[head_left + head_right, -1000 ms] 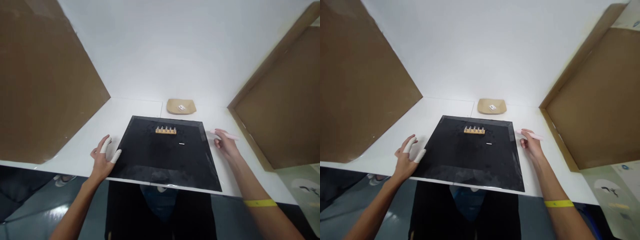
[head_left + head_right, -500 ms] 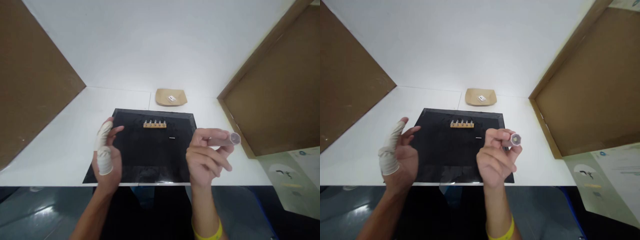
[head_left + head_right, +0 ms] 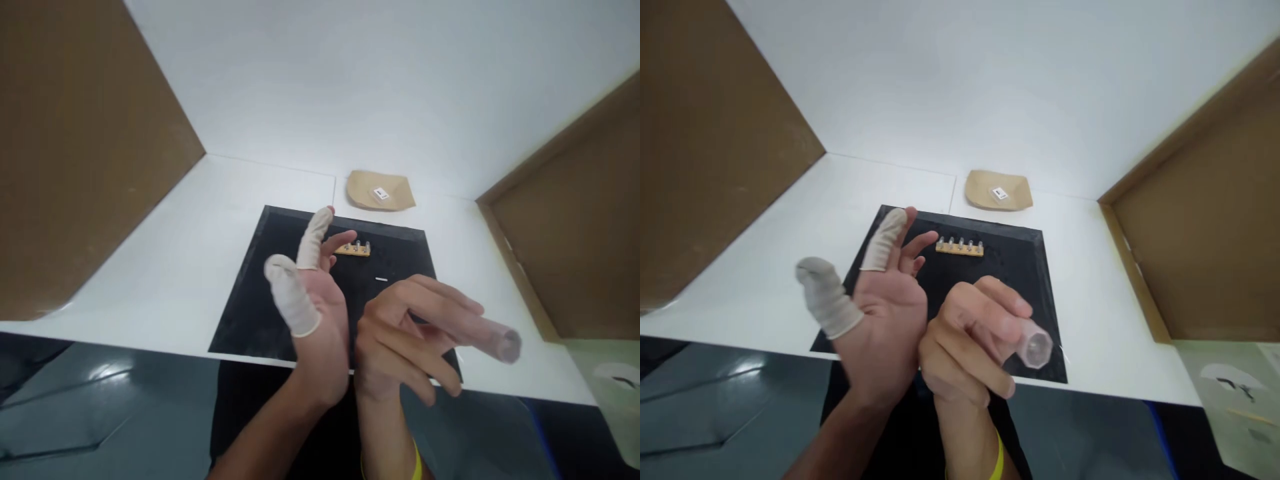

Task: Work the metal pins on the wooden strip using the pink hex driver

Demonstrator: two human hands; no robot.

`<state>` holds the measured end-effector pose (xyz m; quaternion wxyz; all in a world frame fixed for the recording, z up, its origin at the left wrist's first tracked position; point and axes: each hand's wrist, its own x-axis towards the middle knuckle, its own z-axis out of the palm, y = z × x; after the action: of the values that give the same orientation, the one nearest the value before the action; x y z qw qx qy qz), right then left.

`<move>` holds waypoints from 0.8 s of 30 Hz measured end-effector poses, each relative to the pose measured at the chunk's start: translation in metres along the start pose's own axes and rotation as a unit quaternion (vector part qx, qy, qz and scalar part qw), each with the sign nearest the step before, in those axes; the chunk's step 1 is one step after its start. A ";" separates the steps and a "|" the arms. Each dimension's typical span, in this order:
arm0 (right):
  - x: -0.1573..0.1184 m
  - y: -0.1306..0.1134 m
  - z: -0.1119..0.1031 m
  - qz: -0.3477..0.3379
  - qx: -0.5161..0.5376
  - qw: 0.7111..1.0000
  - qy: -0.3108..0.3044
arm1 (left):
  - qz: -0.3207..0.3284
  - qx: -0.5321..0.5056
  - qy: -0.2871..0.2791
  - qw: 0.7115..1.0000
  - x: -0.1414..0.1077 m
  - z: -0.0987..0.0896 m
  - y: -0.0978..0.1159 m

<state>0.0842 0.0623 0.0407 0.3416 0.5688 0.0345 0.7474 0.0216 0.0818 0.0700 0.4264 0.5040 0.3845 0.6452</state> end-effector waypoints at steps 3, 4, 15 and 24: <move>0.009 0.008 -0.002 -0.140 -0.215 0.961 0.104 | -0.015 0.002 0.041 0.999 0.006 -0.003 -0.006; 0.011 0.011 -0.002 -0.135 -0.259 0.949 0.121 | -0.031 -0.008 0.054 0.998 0.007 -0.006 -0.007; -0.002 0.000 0.031 -0.025 -0.293 0.951 0.093 | -0.100 -0.049 0.017 0.994 -0.001 -0.007 -0.021; -0.046 -0.038 0.061 -0.028 -0.315 0.946 0.071 | -0.129 -0.016 0.017 0.991 -0.022 0.023 -0.061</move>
<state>0.1611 0.0458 0.0070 0.5207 0.3768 -0.1627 0.7487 0.0570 0.0832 0.0106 0.5072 0.4321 0.4431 0.5997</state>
